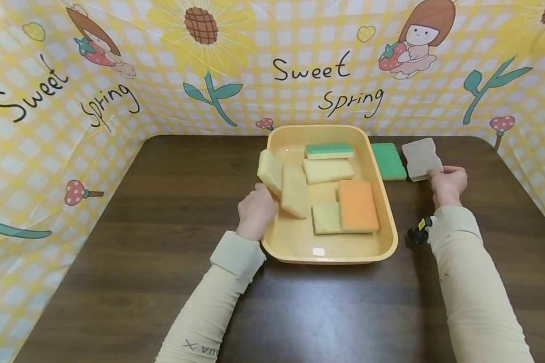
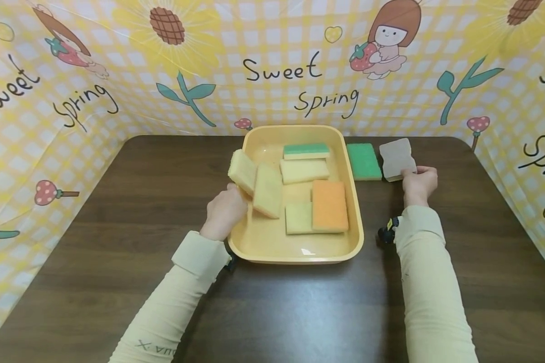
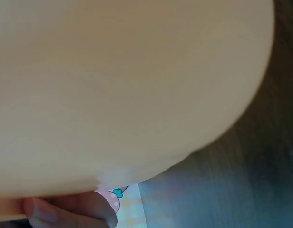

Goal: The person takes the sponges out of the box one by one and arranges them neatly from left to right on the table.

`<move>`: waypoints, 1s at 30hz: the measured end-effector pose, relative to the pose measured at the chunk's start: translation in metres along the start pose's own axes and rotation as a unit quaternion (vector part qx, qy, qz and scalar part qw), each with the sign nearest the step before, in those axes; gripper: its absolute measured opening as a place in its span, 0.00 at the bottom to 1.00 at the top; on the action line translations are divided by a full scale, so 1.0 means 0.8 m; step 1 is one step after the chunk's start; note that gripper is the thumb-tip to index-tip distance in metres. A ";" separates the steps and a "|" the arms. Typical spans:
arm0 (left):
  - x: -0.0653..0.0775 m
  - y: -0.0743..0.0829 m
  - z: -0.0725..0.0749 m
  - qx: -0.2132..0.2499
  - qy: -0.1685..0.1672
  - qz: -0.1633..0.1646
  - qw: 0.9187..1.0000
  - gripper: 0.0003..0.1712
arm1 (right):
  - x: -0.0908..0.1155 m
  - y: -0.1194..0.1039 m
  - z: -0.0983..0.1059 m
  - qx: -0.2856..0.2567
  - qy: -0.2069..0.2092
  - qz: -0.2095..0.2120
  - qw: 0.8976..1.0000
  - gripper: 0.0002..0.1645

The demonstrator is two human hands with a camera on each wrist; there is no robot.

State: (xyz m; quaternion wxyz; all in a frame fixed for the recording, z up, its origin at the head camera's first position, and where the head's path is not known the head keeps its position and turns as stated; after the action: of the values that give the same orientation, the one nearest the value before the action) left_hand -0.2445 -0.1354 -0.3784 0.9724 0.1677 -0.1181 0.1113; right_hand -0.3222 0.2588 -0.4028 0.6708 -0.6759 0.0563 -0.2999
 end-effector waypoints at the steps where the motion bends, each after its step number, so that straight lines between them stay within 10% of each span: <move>1: 0.000 0.000 0.000 -0.001 0.001 -0.001 1.000 0.15 | 0.000 0.000 -0.001 -0.003 0.001 -0.002 1.000 0.15; 30: 0.000 -0.001 0.001 -0.011 0.000 -0.003 1.000 0.14 | -0.006 0.001 -0.003 0.100 -0.025 -0.037 0.994 0.09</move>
State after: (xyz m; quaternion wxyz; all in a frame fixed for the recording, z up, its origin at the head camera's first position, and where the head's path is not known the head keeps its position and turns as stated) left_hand -0.2446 -0.1365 -0.3783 0.9745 0.1579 -0.1186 0.1070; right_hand -0.3271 0.2588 -0.4050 0.7249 -0.6143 -0.0163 -0.3114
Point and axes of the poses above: each hand's wrist, its own x-axis away from the middle knuckle, its own z-axis out of the back of the hand, y = z × x, the point moved 4 cm from there along -x, towards the middle knuckle, and after that the axes turned 7 degrees about -y, right-handed, at the moved point
